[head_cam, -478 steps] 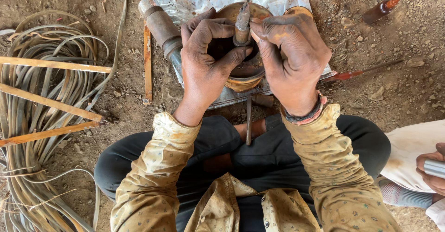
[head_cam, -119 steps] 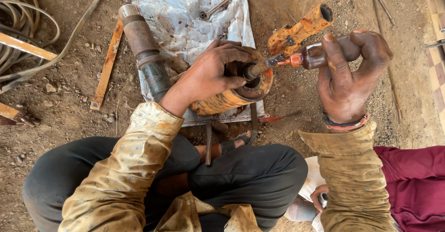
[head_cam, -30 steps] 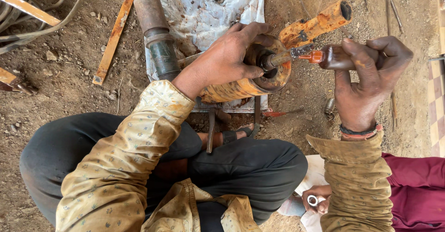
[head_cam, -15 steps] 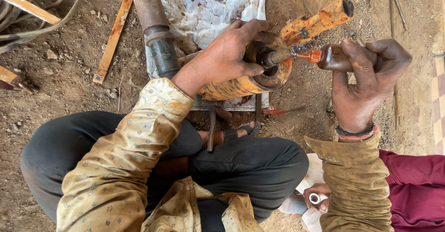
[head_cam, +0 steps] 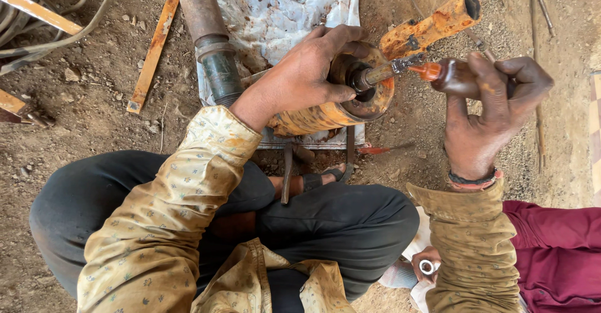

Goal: The person sits on the ground and works on a cylindrical mechanical part. They insert a small metal piece, use a hammer to tap it into place, apply oil, and then use a socket wrench to tighten a nut on the shaft.

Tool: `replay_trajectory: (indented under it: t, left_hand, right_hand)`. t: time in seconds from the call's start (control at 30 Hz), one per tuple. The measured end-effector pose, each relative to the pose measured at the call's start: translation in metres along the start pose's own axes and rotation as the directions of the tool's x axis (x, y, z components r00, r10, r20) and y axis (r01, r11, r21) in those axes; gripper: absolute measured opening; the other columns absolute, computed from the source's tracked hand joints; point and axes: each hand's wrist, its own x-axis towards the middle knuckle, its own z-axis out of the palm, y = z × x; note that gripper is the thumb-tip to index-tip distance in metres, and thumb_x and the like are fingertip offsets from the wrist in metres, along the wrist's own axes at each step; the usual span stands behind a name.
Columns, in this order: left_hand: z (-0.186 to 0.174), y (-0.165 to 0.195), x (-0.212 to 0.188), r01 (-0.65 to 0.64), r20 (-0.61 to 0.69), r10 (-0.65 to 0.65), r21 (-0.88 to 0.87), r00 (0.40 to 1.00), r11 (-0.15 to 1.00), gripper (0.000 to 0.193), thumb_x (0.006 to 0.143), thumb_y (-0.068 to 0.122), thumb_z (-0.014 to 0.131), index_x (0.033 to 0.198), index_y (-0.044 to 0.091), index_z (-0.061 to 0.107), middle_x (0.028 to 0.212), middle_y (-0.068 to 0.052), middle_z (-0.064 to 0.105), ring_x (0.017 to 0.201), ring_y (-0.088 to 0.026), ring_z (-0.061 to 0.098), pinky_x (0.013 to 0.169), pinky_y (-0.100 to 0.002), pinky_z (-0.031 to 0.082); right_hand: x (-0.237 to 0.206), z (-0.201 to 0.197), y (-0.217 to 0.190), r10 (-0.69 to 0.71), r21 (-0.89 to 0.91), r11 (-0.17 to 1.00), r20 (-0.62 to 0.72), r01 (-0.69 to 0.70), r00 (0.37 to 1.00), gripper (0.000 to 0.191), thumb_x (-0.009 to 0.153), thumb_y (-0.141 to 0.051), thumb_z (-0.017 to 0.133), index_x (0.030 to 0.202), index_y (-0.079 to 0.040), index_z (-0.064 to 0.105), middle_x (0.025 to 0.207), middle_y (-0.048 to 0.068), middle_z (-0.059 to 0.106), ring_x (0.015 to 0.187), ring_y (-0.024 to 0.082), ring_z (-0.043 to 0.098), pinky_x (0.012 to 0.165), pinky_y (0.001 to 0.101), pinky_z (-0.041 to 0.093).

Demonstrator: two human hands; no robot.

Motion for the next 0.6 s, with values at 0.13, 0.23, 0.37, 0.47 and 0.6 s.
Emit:
replay_trajectory:
  t: [0.13, 0.23, 0.37, 0.47, 0.6]
  left_hand:
    - [0.001, 0.001, 0.001, 0.011, 0.008, -0.011, 0.009, 1.0, 1.0, 0.093, 0.075, 0.016, 0.093, 0.151, 0.001, 0.042, 0.139, -0.009, 0.068, 0.132, -0.034, 0.052, 0.115, -0.045, 0.041]
    - [-0.001, 0.003, 0.0, 0.018, 0.024, -0.018, -0.004, 1.0, 1.0, 0.093, 0.074, 0.017, 0.093, 0.15, 0.0, 0.043, 0.139, -0.01, 0.067, 0.132, -0.035, 0.053, 0.115, -0.045, 0.041]
    - [-0.004, 0.004, -0.001, 0.019, 0.06, -0.015, -0.063, 0.998, 0.998, 0.098, 0.074, 0.02, 0.097, 0.152, 0.0, 0.041, 0.146, -0.017, 0.057, 0.139, -0.036, 0.051, 0.121, -0.044, 0.041]
    - [-0.002, 0.007, 0.004, -0.043, 0.073, 0.053, -0.14, 0.996, 0.989, 0.109, 0.074, 0.021, 0.099, 0.158, -0.001, 0.034, 0.16, -0.024, 0.038, 0.151, -0.039, 0.042, 0.127, -0.041, 0.034]
    - [0.004, 0.012, 0.01, -0.035, 0.165, 0.063, -0.168, 0.984, 0.985, 0.118, 0.071, 0.016, 0.101, 0.161, -0.003, 0.027, 0.161, -0.023, 0.036, 0.154, -0.038, 0.039, 0.132, -0.042, 0.032]
  right_hand:
    - [-0.003, 0.006, 0.008, 0.045, 0.063, 0.997, -0.003, -0.044, 0.999, 0.051, 0.099, 0.005, 0.09, 0.141, -0.015, 0.068, 0.129, 0.007, 0.041, 0.121, 0.022, 0.052, 0.1, 0.0337, 0.054]
    - [-0.01, 0.023, 0.02, 0.205, 0.348, 0.92, -0.041, -0.179, 0.978, 0.053, 0.099, -0.002, 0.09, 0.143, -0.01, 0.06, 0.132, 0.011, 0.051, 0.124, 0.024, 0.057, 0.109, 0.0378, 0.058]
    - [-0.042, 0.064, 0.05, 0.549, 0.781, 0.413, 0.197, -0.468, 0.812, 0.052, 0.101, -0.012, 0.079, 0.144, -0.006, 0.051, 0.123, 0.007, 0.067, 0.115, 0.019, 0.065, 0.105, 0.035, 0.056]
    - [-0.082, 0.096, 0.087, 0.705, 0.782, 0.196, 0.307, -0.591, 0.64, 0.041, 0.095, -0.012, 0.08, 0.13, -0.007, 0.06, 0.11, 0.001, 0.062, 0.097, 0.015, 0.058, 0.087, 0.0318, 0.05]
    - [-0.135, 0.13, 0.139, 0.823, 0.593, 0.148, 0.371, -0.792, 0.431, 0.04, 0.085, -0.014, 0.085, 0.12, -0.006, 0.067, 0.107, 0.004, 0.07, 0.095, 0.017, 0.067, 0.086, 0.0327, 0.055]
